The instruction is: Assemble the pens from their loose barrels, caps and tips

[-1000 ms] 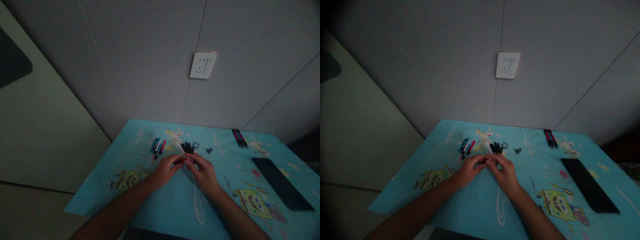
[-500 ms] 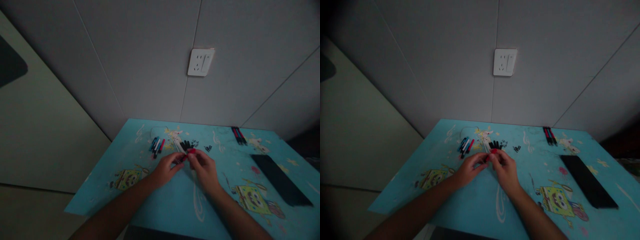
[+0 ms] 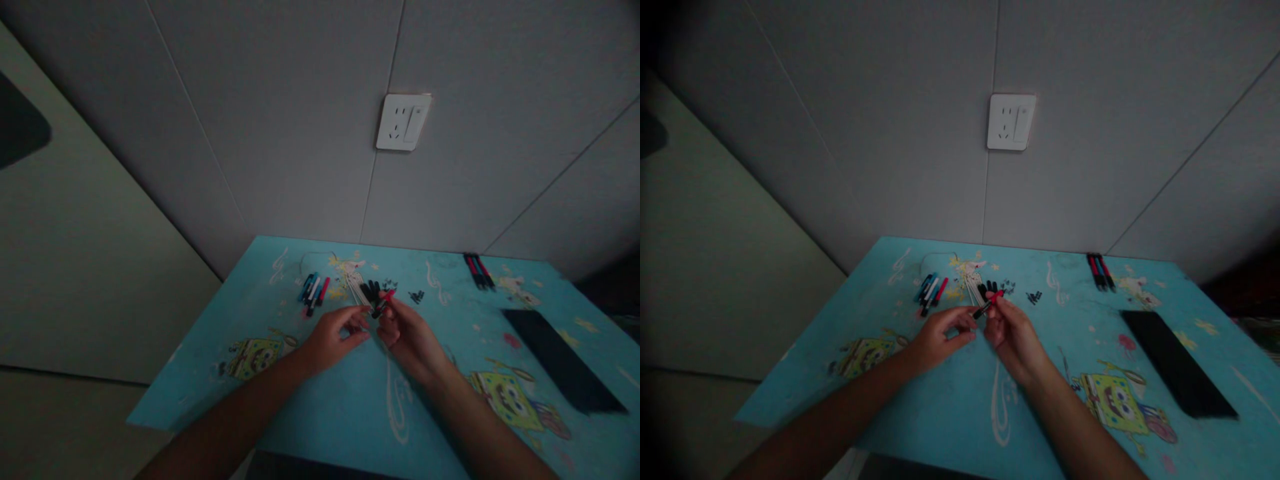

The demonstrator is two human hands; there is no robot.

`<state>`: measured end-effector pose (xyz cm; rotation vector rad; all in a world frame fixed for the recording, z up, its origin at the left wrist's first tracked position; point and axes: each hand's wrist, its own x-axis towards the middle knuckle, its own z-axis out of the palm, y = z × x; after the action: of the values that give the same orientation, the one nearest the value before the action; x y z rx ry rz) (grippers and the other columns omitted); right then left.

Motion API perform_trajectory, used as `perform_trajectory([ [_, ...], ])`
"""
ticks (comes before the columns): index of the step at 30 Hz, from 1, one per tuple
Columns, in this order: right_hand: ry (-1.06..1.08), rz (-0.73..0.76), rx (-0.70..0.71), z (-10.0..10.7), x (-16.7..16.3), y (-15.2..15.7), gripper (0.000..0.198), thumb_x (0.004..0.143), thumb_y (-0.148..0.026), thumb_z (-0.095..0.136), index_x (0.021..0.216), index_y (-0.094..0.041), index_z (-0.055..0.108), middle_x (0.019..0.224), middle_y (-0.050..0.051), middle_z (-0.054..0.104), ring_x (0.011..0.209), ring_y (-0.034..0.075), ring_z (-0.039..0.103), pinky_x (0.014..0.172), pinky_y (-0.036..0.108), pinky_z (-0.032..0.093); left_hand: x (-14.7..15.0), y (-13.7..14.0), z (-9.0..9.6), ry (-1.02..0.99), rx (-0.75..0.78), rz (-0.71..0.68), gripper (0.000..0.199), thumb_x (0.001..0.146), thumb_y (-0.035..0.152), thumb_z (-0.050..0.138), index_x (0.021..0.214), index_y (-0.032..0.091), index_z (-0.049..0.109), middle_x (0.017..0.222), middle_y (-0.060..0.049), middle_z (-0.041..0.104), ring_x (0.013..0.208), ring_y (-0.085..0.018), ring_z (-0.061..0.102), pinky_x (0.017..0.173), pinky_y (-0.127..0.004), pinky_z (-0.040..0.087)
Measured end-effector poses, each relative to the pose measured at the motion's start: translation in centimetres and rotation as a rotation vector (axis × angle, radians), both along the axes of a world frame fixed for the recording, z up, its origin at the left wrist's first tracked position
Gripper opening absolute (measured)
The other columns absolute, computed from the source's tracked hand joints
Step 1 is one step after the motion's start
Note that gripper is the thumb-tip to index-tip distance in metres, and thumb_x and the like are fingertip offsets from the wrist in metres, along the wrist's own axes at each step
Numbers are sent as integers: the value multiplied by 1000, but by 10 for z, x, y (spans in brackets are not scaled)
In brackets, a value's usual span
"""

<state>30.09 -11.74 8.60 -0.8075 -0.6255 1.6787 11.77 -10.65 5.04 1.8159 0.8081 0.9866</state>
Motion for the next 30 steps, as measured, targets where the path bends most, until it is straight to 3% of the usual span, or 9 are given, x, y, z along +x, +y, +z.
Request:
perform_trajectory([
  [3,-270,-71,173,2,2,-2,27,90,-40,59,109,-22,66,67,-5,53,45,6,37,44,19,36,-1,1,3,14,92,34,51,84,27,68,132,20,52,108,-8,65,92,-19,62,83,-32,52],
  [7,-932,-230,568,1,3,-8,22,87,-36,64,103,-22,70,76,1,64,63,14,55,61,26,47,-3,2,8,42,235,119,53,82,28,70,131,21,52,124,-11,57,113,-24,54,95,-37,47],
  [9,-1106,-185,750,-2,1,-11,20,89,-34,63,103,-22,70,81,4,66,71,16,59,68,29,49,-4,3,7,70,270,124,39,85,28,67,122,20,58,115,-11,61,109,-23,56,94,-37,47],
  [12,-1160,-45,922,-9,-4,-11,21,92,-31,58,109,-24,69,87,5,67,78,18,62,72,30,50,-5,5,2,152,276,119,16,88,26,63,100,17,65,96,-8,66,94,-21,61,86,-35,49],
  [14,-1203,-28,923,-13,-5,-7,24,93,-32,57,114,-24,66,91,6,67,82,19,62,75,31,50,-6,6,1,188,265,160,10,89,26,62,92,17,65,90,-7,66,89,-21,62,83,-34,49],
  [16,-1333,-78,839,-17,-3,-3,25,94,-34,55,113,-22,65,93,7,66,84,20,62,77,32,49,-8,8,3,171,239,256,11,89,27,61,96,18,64,91,-6,68,88,-20,63,83,-33,50],
  [19,-1637,-109,685,-24,2,3,23,96,-34,51,98,-19,67,92,9,65,86,22,61,79,33,46,-12,13,9,88,163,397,33,90,27,60,122,21,55,99,-5,69,90,-19,65,85,-32,51],
  [22,-1843,-65,608,-30,1,7,22,94,-35,52,89,-19,66,90,8,64,85,21,60,78,31,44,-17,17,12,31,114,441,49,91,26,59,137,24,41,104,-5,68,92,-18,66,87,-32,52],
  [30,-1980,-76,572,-33,-10,12,21,96,-30,49,88,-18,64,91,9,63,88,22,59,80,31,40,-19,23,6,112,221,468,28,92,23,56,119,21,52,107,-7,67,102,-19,63,92,-34,48],
])
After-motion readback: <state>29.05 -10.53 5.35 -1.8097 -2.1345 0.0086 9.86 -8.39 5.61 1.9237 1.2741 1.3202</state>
